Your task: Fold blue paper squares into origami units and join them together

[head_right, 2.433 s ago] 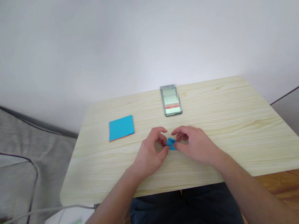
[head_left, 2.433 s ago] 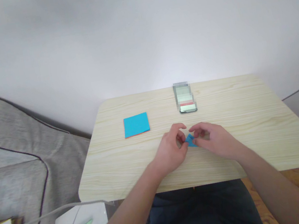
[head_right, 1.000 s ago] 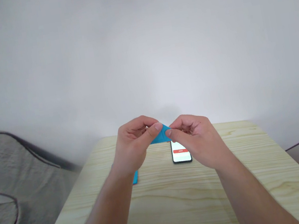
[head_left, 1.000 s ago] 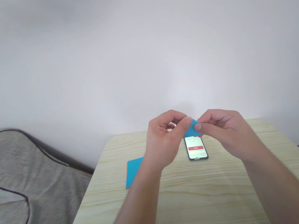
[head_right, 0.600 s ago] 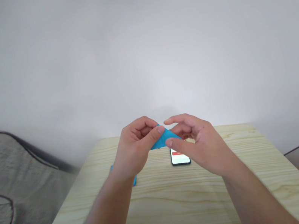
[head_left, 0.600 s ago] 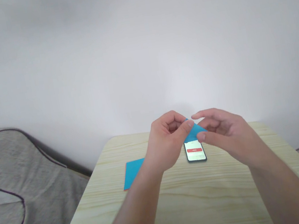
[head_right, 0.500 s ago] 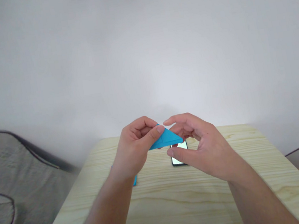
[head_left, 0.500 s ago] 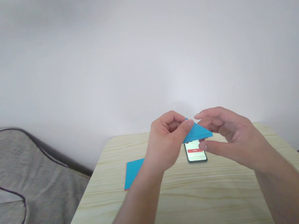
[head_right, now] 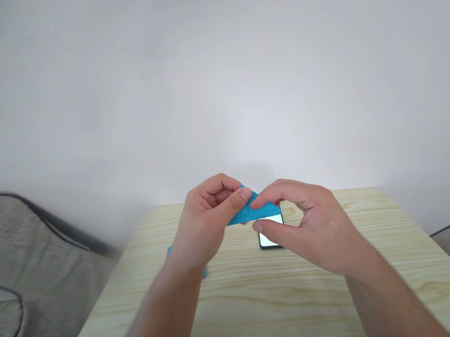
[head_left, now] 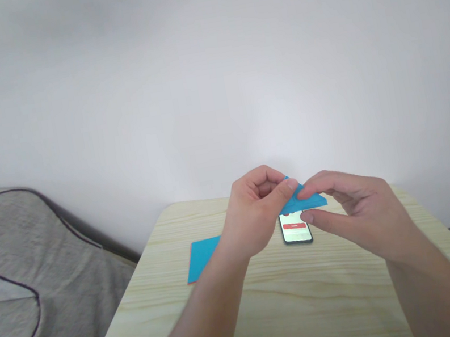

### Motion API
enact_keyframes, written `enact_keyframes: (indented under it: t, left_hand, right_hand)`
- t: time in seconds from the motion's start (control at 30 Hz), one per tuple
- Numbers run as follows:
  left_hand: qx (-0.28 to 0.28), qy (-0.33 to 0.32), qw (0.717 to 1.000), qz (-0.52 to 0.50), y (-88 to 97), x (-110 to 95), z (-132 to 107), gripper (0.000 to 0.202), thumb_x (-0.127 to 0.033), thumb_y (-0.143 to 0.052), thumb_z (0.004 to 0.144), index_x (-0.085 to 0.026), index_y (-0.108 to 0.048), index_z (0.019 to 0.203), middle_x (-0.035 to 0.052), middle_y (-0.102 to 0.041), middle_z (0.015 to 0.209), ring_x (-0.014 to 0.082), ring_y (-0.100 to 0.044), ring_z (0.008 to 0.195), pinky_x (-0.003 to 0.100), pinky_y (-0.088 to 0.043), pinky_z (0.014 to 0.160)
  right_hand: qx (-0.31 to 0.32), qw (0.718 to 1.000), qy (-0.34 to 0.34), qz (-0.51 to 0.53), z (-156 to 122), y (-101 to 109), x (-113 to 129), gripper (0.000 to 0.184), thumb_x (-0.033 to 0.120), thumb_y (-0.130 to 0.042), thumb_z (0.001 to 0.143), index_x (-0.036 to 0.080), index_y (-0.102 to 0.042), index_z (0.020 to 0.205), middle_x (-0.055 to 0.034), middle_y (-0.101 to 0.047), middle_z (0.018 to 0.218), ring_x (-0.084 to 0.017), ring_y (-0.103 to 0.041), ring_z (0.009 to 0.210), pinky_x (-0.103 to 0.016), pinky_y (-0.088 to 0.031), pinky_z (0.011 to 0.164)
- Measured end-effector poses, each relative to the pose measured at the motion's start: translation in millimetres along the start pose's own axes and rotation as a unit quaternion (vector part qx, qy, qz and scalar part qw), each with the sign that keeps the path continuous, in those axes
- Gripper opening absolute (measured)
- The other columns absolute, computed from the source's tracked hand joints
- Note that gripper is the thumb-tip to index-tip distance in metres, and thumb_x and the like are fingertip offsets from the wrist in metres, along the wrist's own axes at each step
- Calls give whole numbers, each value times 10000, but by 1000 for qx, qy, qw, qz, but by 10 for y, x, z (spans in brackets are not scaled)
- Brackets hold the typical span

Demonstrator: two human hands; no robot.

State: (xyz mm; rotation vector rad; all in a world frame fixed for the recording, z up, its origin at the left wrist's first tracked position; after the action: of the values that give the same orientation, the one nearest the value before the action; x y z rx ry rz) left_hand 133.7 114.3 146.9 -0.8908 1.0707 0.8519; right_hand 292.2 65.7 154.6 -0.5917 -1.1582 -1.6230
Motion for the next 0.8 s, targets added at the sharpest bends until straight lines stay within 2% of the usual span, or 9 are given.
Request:
enact_keyframes:
  t: [0.27, 0.53, 0.7, 0.8]
  left_hand:
    - [5, 3, 1000, 3, -2, -5, -1, 281, -378, -829, 821, -154, -662, 799, 1, -681, 696, 106, -589, 627, 222, -448, 575]
    - [8, 4, 1000, 5, -6, -11, -5, 291, -380, -827, 824, -149, -652, 805, -4, -665, 693, 97, -572, 619, 212, -434, 565]
    - [10, 6, 1000, 2, -12, -10, -7, 299, -385, -822, 834, -143, -646, 813, 11, -686, 708, 105, -589, 636, 219, -456, 578]
    - [11, 9, 1000, -2, -21, -7, -6, 304, -387, -823, 833, -143, -642, 814, 11, -678, 699, 107, -587, 632, 225, -457, 574]
  right_hand:
    - [-5, 1000, 16, 1, 0, 7, -1, 170, 288, -789, 867, 303, -757, 1033, -22, -759, 985, -229, -689, 903, -402, -543, 846]
    - [-2, 1000, 26, 5, 2, 5, 12, 172, 242, -775, 873, 298, -754, 1033, -11, -761, 986, -216, -693, 908, -376, -538, 839]
    - [1, 1000, 13, 23, 5, 0, 12, 141, 268, -769, 899, 305, -758, 1035, -2, -773, 985, -206, -706, 926, -361, -538, 855]
    - [-5, 999, 33, 23, 6, 2, 40, 127, 254, -752, 916, 305, -763, 1033, -7, -775, 995, -206, -715, 913, -370, -542, 851]
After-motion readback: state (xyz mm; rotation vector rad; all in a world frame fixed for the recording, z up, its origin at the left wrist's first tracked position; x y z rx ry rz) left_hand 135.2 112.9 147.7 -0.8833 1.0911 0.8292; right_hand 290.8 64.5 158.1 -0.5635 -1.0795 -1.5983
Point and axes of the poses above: each hand's wrist, its own z-axis towards the middle knuckle, its own y-axis out of the back of the hand, x = y × z, the point moved 6 cm from there along z, towards the middle knuckle
